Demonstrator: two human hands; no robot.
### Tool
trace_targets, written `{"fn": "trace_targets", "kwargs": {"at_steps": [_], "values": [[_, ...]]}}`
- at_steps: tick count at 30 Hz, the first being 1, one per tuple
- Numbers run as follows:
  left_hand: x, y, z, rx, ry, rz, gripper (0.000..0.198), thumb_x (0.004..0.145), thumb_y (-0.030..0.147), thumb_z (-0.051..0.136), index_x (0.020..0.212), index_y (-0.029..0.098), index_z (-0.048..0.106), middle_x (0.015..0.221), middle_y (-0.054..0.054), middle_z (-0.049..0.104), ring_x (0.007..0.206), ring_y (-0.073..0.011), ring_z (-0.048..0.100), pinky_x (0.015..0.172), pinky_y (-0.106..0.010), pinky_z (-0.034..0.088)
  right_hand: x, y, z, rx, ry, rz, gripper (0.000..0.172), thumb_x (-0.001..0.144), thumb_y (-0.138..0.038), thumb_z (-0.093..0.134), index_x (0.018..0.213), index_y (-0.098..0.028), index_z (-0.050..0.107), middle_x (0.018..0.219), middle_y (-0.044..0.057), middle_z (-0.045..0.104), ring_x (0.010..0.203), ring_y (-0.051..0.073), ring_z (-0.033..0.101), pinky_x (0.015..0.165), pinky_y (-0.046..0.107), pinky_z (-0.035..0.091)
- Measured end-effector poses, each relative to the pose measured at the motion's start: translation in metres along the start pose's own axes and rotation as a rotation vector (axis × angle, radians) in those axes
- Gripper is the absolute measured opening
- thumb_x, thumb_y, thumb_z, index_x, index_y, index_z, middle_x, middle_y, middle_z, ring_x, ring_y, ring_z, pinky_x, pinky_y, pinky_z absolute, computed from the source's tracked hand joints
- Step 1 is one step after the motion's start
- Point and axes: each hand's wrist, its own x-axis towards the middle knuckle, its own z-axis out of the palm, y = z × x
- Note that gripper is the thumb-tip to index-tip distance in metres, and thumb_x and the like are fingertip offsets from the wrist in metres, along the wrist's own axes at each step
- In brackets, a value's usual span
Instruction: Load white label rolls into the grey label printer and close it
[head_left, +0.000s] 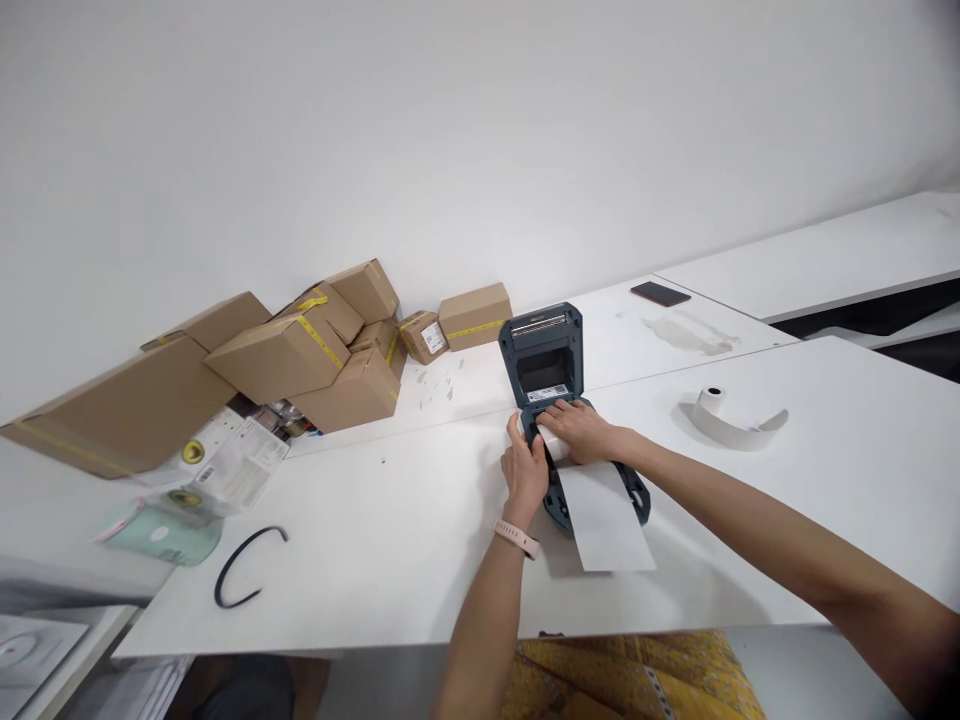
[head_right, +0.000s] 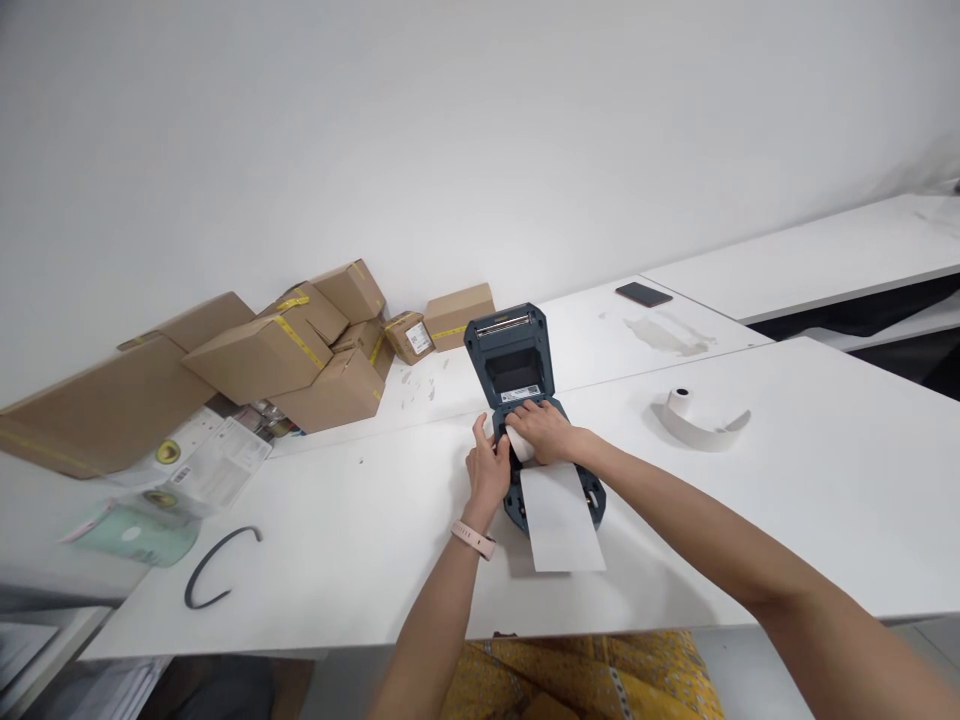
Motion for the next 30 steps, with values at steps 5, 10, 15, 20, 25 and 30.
{"fn": "trace_targets", "kwargs": {"at_steps": [5,10,15,20,25,30], "values": [[0.000,0.000,0.001,0.029,-0.003,0.019,0.053,0.095,0.030,0.038,0.146,0.020,0.028,0.092,-0.010,0.072,0.089,-0.0293,0.068,0.085,-0.040,0.045,-0.009,0.000,-0.005,0.080,0.025,0.058,0.062,0.061,-0.007,0.064,0.121,-0.016,0.051,0.118,0.014,0.060,0.108,0.030,0.055,0.084,0.037,0.042],[0.002,0.001,0.000,0.059,-0.017,0.002,0.053,0.094,0.025,0.039,0.146,0.021,0.029,0.093,-0.009,0.073,0.088,-0.0280,0.068,0.081,-0.037,0.045,0.001,-0.012,-0.029,0.000,-0.122,0.060,0.065,0.058,-0.017,0.074,0.120,-0.013,0.054,0.120,0.018,0.057,0.112,0.034,0.052,0.089,0.043,0.041],[0.002,0.002,-0.002,0.081,-0.042,-0.002,0.053,0.095,0.025,0.037,0.146,0.021,0.025,0.090,-0.008,0.073,0.084,-0.0276,0.069,0.076,-0.035,0.045,-0.001,-0.023,-0.058,-0.113,-0.184,0.023,0.066,0.052,-0.017,0.076,0.115,-0.011,0.056,0.116,0.018,0.058,0.110,0.035,0.052,0.087,0.043,0.043],[0.001,0.001,-0.001,0.076,-0.023,0.017,0.051,0.097,0.033,0.036,0.146,0.020,0.026,0.094,-0.009,0.072,0.087,-0.0270,0.068,0.080,-0.036,0.044,-0.070,0.015,-0.087,0.226,0.009,-0.068,0.060,0.063,-0.017,0.067,0.121,-0.023,0.052,0.115,0.008,0.060,0.108,0.029,0.055,0.089,0.039,0.044],[0.002,0.001,0.002,0.073,-0.013,0.023,0.050,0.098,0.033,0.035,0.145,0.019,0.028,0.088,-0.008,0.071,0.086,-0.0264,0.068,0.081,-0.036,0.044,-0.147,0.081,-0.086,0.706,0.126,0.120,0.067,0.073,-0.031,0.068,0.134,-0.029,0.039,0.134,0.007,0.052,0.119,0.029,0.053,0.094,0.035,0.046],[0.003,0.001,0.004,0.055,0.001,0.026,0.048,0.097,0.033,0.037,0.143,0.021,0.030,0.094,-0.008,0.071,0.085,-0.0251,0.067,0.081,-0.036,0.044,-0.152,0.125,-0.037,0.856,0.198,0.385,0.067,0.068,-0.027,0.065,0.132,-0.027,0.041,0.133,0.010,0.054,0.118,0.031,0.054,0.092,0.036,0.047]]}}
